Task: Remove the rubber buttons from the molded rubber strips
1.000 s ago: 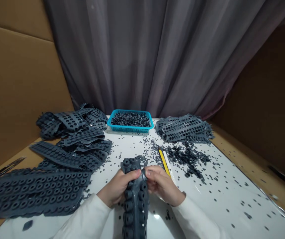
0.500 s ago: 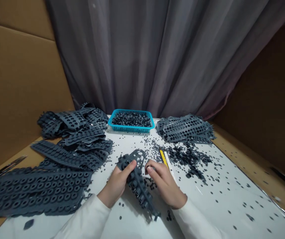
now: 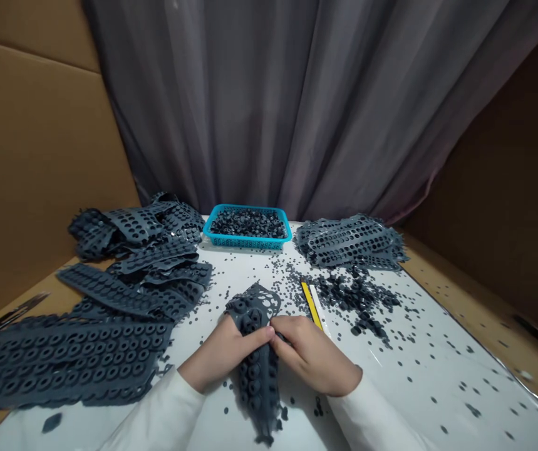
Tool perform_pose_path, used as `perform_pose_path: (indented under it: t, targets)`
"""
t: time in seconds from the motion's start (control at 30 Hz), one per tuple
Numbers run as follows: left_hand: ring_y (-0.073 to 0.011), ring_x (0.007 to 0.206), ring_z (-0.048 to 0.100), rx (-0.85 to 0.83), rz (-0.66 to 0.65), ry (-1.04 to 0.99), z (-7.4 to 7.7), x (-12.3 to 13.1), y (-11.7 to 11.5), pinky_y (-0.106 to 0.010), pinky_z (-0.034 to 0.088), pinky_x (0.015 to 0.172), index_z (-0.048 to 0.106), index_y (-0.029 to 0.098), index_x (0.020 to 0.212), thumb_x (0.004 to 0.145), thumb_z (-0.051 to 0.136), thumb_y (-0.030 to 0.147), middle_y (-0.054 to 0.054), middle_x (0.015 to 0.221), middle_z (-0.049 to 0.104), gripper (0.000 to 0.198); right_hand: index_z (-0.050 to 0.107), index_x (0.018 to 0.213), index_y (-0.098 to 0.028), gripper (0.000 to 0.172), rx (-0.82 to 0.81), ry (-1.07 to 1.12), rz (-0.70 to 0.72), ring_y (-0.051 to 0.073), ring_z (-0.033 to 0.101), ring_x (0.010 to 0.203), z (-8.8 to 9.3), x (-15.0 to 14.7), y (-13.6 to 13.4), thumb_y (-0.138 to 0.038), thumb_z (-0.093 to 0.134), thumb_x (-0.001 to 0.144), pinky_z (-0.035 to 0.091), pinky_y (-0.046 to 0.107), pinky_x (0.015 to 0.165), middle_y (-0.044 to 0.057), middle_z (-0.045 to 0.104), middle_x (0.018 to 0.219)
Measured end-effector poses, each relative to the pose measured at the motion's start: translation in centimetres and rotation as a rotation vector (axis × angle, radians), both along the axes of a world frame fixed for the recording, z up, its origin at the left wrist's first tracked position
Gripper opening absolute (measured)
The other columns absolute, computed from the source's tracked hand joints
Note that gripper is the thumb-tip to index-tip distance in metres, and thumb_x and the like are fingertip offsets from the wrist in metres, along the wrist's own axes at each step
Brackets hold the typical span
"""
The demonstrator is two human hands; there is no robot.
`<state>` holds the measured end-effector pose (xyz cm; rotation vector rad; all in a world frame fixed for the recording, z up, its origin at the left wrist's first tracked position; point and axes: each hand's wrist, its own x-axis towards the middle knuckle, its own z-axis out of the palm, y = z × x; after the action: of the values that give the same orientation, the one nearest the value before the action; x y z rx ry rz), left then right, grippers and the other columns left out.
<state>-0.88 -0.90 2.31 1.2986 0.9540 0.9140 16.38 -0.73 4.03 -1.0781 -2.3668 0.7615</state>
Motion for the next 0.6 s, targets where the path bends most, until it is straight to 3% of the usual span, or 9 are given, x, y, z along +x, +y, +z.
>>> perform_pose_path:
  t: [0.2,0.3,0.43,0.53,0.6]
  targets:
    - [-0.0228,0.088,0.059,-0.027,-0.094,-0.039,-0.1,-0.4,0.3,-0.029,0.045,0.078,0.065,0.012,0.095,0.067,0.075,0.034,-0.008,0.092,0.067,0.037,0.026,0.057,-0.019,0.033,-0.131,0.188,0.019,0.009,0.030,0.051,-0.1,0.3,0.2,-0.020,0.040,0.087,0.022,0.024,0.052,-0.006,0.028,0.052]
    - [-0.0213,0.085,0.060,-0.112,-0.100,-0.085,0.0,-0.4,0.1,-0.030,0.044,0.078,0.066,0.012,0.092,0.067,0.075,0.035,-0.007,0.090,0.068,0.035,0.029,0.054,-0.019,0.036,-0.359,0.423,0.005,0.009,0.027,0.048,-0.7,-0.2,0.1,-0.031,0.041,0.086,0.021,0.024,0.049,-0.006,0.026,0.050]
    - [-0.0210,0.074,0.062,-0.294,-0.092,-0.325,0.2,0.2,-0.3,-0.032,0.046,0.072,0.067,0.012,0.086,0.060,0.079,0.039,-0.007,0.077,0.068,0.039,0.033,0.053,-0.020,0.037,-0.668,0.844,-0.148,0.007,0.019,0.043,-1.7,-1.6,-0.4,-0.044,0.050,0.075,0.015,0.022,0.042,-0.008,0.023,0.046]
    - [-0.0226,0.067,0.063,-0.385,-0.024,-0.436,0.3,0.7,-0.6,-0.035,0.048,0.069,0.068,0.012,0.079,0.053,0.082,0.040,-0.007,0.069,0.067,0.041,0.034,0.054,-0.020,0.036,-0.737,1.017,-0.292,0.007,0.018,0.043,-1.9,-2.4,-0.4,-0.043,0.057,0.070,0.015,0.022,0.041,-0.008,0.023,0.047]
    - [-0.0226,0.063,0.063,-0.425,0.041,-0.470,0.3,0.7,-0.8,-0.036,0.049,0.067,0.067,0.011,0.072,0.050,0.083,0.041,-0.008,0.066,0.066,0.040,0.029,0.054,-0.021,0.039,-0.766,1.131,-0.294,0.007,0.016,0.043,-1.8,-2.3,-0.2,-0.042,0.056,0.071,0.015,0.021,0.039,-0.008,0.022,0.048]
